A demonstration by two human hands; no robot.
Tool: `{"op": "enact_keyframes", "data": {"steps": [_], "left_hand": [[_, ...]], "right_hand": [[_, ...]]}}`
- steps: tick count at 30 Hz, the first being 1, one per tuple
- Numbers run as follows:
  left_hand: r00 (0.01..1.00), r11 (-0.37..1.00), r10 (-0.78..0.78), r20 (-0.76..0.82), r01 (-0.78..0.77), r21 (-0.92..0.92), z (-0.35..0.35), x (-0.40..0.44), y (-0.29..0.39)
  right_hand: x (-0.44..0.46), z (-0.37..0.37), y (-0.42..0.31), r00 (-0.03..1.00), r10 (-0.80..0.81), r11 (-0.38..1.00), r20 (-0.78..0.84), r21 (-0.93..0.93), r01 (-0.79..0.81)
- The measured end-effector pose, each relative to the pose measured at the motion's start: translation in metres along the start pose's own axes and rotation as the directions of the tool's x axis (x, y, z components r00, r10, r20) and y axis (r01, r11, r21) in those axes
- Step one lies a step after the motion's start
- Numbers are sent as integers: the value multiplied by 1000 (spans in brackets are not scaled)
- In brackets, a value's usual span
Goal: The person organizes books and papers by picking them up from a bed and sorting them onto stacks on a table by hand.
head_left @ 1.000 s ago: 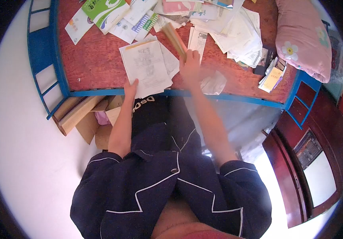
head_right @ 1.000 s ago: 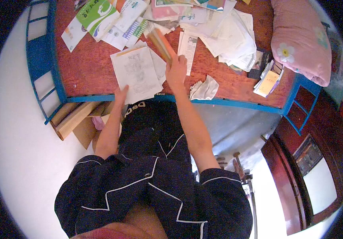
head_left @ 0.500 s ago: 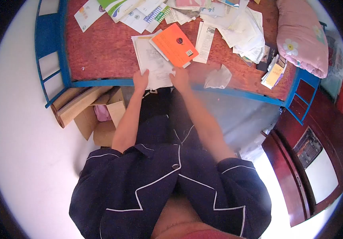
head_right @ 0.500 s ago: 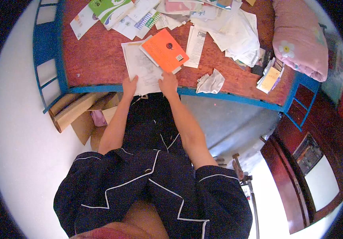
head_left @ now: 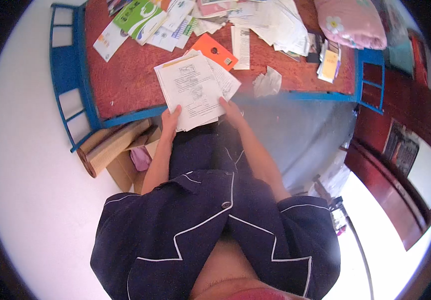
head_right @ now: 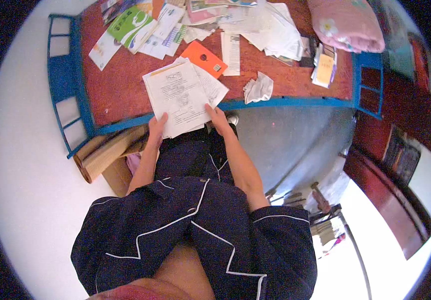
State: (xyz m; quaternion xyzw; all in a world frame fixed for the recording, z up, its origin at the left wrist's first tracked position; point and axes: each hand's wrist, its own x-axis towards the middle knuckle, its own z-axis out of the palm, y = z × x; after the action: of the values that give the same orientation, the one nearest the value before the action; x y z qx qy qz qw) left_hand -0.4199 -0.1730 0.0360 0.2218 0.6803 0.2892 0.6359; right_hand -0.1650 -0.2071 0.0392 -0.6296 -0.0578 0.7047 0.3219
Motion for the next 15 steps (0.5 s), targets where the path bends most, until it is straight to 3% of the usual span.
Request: {"op": "enact_keyframes", "data": {"steps": [4, 7, 10, 15], "left_hand": [[975, 993, 28, 221, -52, 107, 37, -1, 26], [916, 976, 6, 401, -93, 198, 74, -4, 29], [837, 951, -30, 546, -144, 272, 113, -20, 22], [701, 862, -109, 705, -286, 418, 178, -84, -17]], "right_hand": [[-42, -22, 2, 977, -152, 970, -151, 167, 177], [-73, -47, 26, 923, -272, 868, -272, 344, 357], [-107, -69, 55, 843, -284, 825, -456, 332, 458], [-177, -106, 131, 681, -139, 796, -719, 328, 509]]}}
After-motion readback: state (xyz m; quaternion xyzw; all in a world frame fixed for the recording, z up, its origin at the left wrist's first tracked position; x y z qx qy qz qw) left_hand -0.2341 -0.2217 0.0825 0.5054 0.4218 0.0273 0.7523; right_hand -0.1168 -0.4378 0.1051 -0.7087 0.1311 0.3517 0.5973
